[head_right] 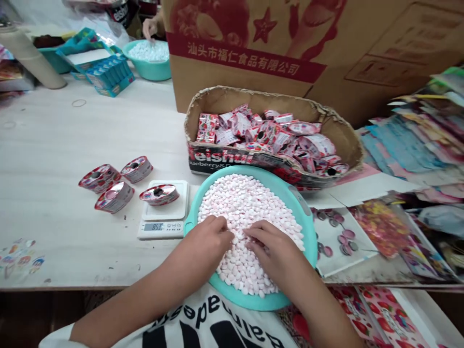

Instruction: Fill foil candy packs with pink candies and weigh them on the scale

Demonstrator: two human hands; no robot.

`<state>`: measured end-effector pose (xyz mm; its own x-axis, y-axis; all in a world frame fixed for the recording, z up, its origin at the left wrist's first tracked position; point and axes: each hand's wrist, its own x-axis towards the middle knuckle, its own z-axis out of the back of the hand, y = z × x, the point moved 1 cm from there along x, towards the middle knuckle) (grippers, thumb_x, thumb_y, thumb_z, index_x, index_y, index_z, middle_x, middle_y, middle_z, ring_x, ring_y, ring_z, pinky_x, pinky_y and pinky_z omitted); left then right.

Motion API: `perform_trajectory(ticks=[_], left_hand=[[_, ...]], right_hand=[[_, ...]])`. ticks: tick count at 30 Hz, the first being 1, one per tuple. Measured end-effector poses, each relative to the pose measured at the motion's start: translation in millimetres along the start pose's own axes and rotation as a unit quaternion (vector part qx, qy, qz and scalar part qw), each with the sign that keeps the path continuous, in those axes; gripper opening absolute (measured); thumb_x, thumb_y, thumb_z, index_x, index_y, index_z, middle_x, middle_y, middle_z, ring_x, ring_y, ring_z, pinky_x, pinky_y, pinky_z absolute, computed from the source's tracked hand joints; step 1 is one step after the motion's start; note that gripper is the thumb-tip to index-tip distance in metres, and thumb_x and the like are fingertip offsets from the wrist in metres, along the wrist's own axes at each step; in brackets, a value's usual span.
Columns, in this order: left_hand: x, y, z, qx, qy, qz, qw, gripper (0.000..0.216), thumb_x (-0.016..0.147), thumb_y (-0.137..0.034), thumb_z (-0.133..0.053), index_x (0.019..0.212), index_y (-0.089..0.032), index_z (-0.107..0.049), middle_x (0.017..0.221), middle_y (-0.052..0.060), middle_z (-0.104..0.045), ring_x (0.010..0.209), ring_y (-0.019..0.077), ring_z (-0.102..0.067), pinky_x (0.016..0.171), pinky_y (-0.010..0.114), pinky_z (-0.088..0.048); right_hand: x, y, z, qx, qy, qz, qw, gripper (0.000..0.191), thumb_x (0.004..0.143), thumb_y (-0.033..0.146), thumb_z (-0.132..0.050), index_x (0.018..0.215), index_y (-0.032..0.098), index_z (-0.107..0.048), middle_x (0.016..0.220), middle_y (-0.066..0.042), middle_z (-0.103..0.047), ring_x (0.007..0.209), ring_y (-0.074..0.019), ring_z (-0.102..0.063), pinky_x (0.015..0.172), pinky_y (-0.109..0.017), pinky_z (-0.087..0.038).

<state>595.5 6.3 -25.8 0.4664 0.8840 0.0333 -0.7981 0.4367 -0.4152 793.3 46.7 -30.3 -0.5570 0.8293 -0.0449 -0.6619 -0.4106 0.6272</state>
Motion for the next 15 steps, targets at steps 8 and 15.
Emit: perform_trajectory(ticks=[8,15], left_hand=[[5.3,10.8,-8.7,0.036,-0.04,-0.088,0.995,0.015,0.093,-0.015,-0.05,0.082,-0.017,-0.06,0.08,0.004,-0.056,0.076,0.0187,-0.052,0.064,0.03,-0.042],[5.0,7.9,-1.7,0.066,-0.076,-0.126,0.987,0.012,0.092,-0.015,-0.054,0.098,-0.015,-0.064,0.09,0.007,-0.065,0.084,0.0206,-0.057,0.073,0.034,-0.049]], right_hand=[[7.1,14.0,8.0,0.001,0.007,-0.045,0.999,0.013,0.085,0.013,-0.059,0.087,0.022,-0.068,0.09,-0.003,-0.067,0.086,-0.0196,-0.064,0.077,-0.034,-0.052],[6.6,6.6,4.5,0.005,-0.002,-0.011,1.0,0.011,0.088,0.018,-0.057,0.086,0.022,-0.067,0.086,-0.003,-0.068,0.083,-0.0202,-0.064,0.074,-0.035,-0.051]])
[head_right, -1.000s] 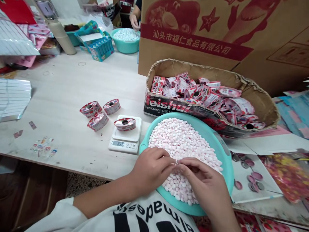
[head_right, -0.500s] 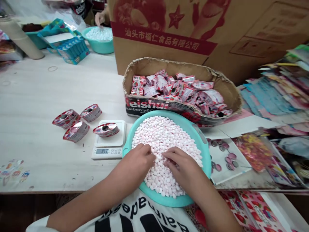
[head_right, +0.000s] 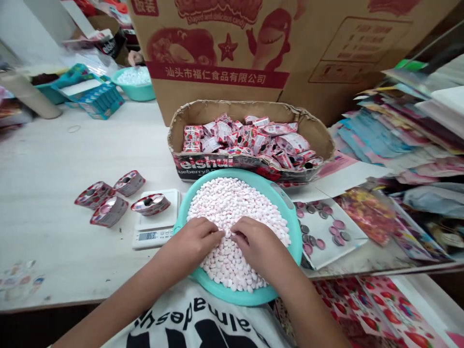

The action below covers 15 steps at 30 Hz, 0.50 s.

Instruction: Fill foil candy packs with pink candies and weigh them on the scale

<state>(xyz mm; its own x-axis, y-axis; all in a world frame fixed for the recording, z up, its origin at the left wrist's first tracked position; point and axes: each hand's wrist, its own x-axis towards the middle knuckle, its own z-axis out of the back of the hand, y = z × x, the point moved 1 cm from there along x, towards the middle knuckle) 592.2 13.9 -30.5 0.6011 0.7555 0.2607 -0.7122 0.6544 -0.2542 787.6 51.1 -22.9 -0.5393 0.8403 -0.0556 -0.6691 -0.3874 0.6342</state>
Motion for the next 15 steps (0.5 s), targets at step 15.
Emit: perform_trajectory(ticks=[15], left_hand=[[-60.2,88.9,53.5,0.033,-0.209,0.316,0.925,0.019,0.09,-0.028,-0.058,0.095,-0.023,-0.075,0.094,0.002,-0.074,0.084,0.0173,-0.069,0.077,0.028,-0.055]], right_hand=[[-2.2,-6.5,-13.9,0.063,-0.079,-0.027,0.995,0.012,0.091,0.027,-0.056,0.089,0.023,-0.067,0.087,-0.003,-0.067,0.076,-0.0183,-0.062,0.07,-0.032,-0.049]])
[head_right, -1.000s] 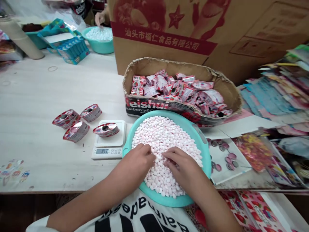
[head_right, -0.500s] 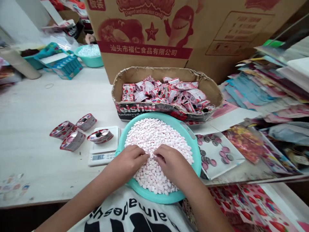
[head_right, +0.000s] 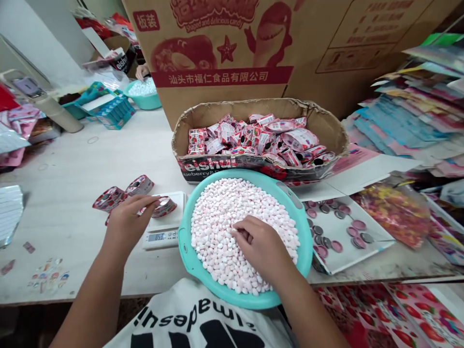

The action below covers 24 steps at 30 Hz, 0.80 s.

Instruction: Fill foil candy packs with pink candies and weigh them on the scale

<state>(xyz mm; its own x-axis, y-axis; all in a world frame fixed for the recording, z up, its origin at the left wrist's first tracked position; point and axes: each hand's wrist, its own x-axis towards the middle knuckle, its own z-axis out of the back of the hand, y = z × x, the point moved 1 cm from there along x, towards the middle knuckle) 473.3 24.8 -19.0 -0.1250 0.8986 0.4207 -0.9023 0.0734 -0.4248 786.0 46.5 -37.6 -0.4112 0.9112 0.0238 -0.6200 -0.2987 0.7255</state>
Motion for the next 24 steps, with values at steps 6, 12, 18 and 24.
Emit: perform_trajectory(ticks=[6,12,18,24], left_hand=[[-7.6,33.2,-9.2,0.049,-0.048,-0.024,0.997,0.019,0.091,-0.029,-0.058,0.095,-0.022,-0.076,0.096,0.003,-0.074,0.085,0.0164,-0.069,0.077,0.028,-0.056],[-16.2,41.9,-19.8,0.027,-0.069,-0.031,0.997,0.019,0.09,-0.03,-0.06,0.097,-0.02,-0.075,0.1,0.006,-0.073,0.094,0.0193,-0.068,0.087,0.033,-0.055],[-19.6,38.9,-22.7,0.072,-0.024,-0.083,0.994,0.035,0.095,-0.034,-0.05,0.12,-0.018,-0.067,0.126,0.016,-0.061,0.121,0.0294,-0.055,0.104,0.047,-0.044],[-30.5,22.3,-21.4,0.082,-0.168,-0.086,0.979,0.047,0.093,-0.034,-0.051,0.137,-0.018,-0.052,0.135,0.019,-0.051,0.13,0.0317,-0.045,0.109,0.051,-0.036]], right_hand=[[6.3,0.2,-0.4,0.037,0.011,0.004,0.999,0.01,0.088,0.024,-0.059,0.087,0.023,-0.068,0.086,-0.002,-0.067,0.078,-0.0172,-0.062,0.07,-0.03,-0.048],[7.7,-1.8,2.5,0.063,0.015,0.011,0.998,0.009,0.087,0.022,-0.06,0.089,0.023,-0.069,0.089,-0.002,-0.066,0.079,-0.0153,-0.061,0.07,-0.028,-0.047],[10.0,-5.0,2.8,0.078,0.019,0.015,0.997,0.008,0.087,0.023,-0.061,0.09,0.023,-0.069,0.09,-0.002,-0.066,0.08,-0.0152,-0.061,0.07,-0.028,-0.047],[9.3,-6.4,2.3,0.074,0.024,0.02,0.997,0.008,0.087,0.024,-0.061,0.091,0.022,-0.068,0.088,-0.002,-0.064,0.077,-0.0146,-0.06,0.068,-0.028,-0.047]])
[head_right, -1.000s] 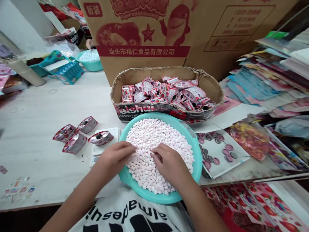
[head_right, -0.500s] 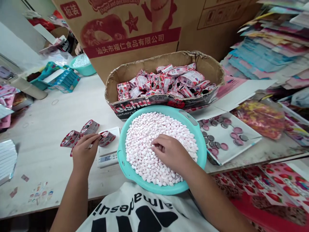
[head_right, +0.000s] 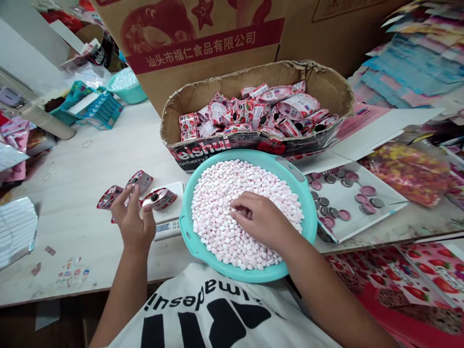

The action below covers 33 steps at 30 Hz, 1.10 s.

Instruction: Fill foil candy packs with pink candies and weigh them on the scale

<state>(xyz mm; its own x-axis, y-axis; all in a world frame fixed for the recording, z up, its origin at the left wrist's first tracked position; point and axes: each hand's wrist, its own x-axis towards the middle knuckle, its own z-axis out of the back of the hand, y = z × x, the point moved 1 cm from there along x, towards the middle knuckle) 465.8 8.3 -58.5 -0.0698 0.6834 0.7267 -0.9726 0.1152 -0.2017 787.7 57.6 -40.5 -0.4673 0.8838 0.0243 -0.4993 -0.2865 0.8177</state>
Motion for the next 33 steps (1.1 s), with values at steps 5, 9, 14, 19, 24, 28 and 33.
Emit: perform_trajectory(ticks=[5,9,14,19,24,28,33], left_hand=[[4.6,-50.0,11.0,-0.113,0.056,-0.034,0.991,0.023,0.089,-0.024,-0.061,0.112,-0.02,-0.066,0.096,0.008,-0.067,0.089,0.0199,-0.063,0.081,0.036,-0.052],[12.2,-105.5,9.1,-0.149,0.291,-0.133,0.936,0.038,0.08,-0.049,-0.07,0.104,-0.019,-0.068,0.096,0.008,-0.07,0.086,0.0248,-0.061,0.076,0.042,-0.052],[10.0,-124.8,4.4,-0.152,0.355,-0.129,0.913,0.03,0.087,-0.041,-0.063,0.106,-0.019,-0.069,0.096,0.008,-0.068,0.086,0.0241,-0.058,0.073,0.041,-0.053],[-1.4,-123.0,2.5,-0.258,0.31,-0.106,0.909,0.017,0.091,-0.021,-0.059,0.105,-0.018,-0.068,0.093,0.006,-0.07,0.085,0.0192,-0.06,0.074,0.035,-0.054],[-5.8,-120.9,-4.7,-0.341,0.246,-0.115,0.9,0.018,0.087,-0.014,-0.064,0.105,-0.019,-0.065,0.098,0.005,-0.074,0.086,0.0169,-0.065,0.075,0.034,-0.056],[-6.5,-120.6,-9.1,-0.343,0.223,-0.113,0.905,0.019,0.088,-0.013,-0.062,0.105,-0.019,-0.066,0.103,0.008,-0.073,0.093,0.0178,-0.067,0.079,0.035,-0.058],[-1.8,-123.1,-7.7,-0.327,0.253,-0.139,0.9,0.019,0.089,-0.018,-0.061,0.107,-0.022,-0.067,0.104,0.007,-0.073,0.095,0.0179,-0.066,0.083,0.038,-0.057]], right_hand=[[-1.0,1.8,-1.1,0.011,0.016,0.006,1.0,0.012,0.085,0.026,-0.063,0.096,0.022,-0.069,0.092,-0.003,-0.064,0.073,-0.0139,-0.06,0.066,-0.029,-0.05],[0.3,1.0,-1.8,0.031,0.003,-0.013,0.999,0.012,0.083,0.028,-0.067,0.093,0.022,-0.07,0.091,-0.003,-0.064,0.073,-0.0143,-0.062,0.067,-0.028,-0.053],[0.8,-0.3,-1.4,0.041,-0.013,-0.023,0.999,0.005,0.083,0.023,-0.066,0.085,0.023,-0.07,0.09,-0.002,-0.066,0.077,-0.0145,-0.063,0.066,-0.027,-0.051],[1.7,-1.5,-1.4,0.042,-0.019,-0.019,0.999,0.005,0.083,0.023,-0.065,0.085,0.023,-0.07,0.088,-0.002,-0.066,0.076,-0.0147,-0.063,0.065,-0.027,-0.051],[2.6,-2.7,-1.4,0.04,-0.018,-0.014,0.999,0.004,0.083,0.022,-0.065,0.083,0.023,-0.069,0.086,-0.002,-0.066,0.075,-0.0141,-0.062,0.064,-0.026,-0.051],[3.3,-1.0,-1.1,0.042,-0.013,-0.02,0.999,0.005,0.083,0.024,-0.064,0.083,0.023,-0.069,0.088,-0.003,-0.067,0.076,-0.015,-0.062,0.064,-0.027,-0.051],[3.6,0.7,-0.5,0.033,-0.011,-0.018,0.999,0.006,0.084,0.026,-0.063,0.083,0.023,-0.069,0.088,-0.004,-0.067,0.077,-0.0164,-0.062,0.063,-0.028,-0.051]])
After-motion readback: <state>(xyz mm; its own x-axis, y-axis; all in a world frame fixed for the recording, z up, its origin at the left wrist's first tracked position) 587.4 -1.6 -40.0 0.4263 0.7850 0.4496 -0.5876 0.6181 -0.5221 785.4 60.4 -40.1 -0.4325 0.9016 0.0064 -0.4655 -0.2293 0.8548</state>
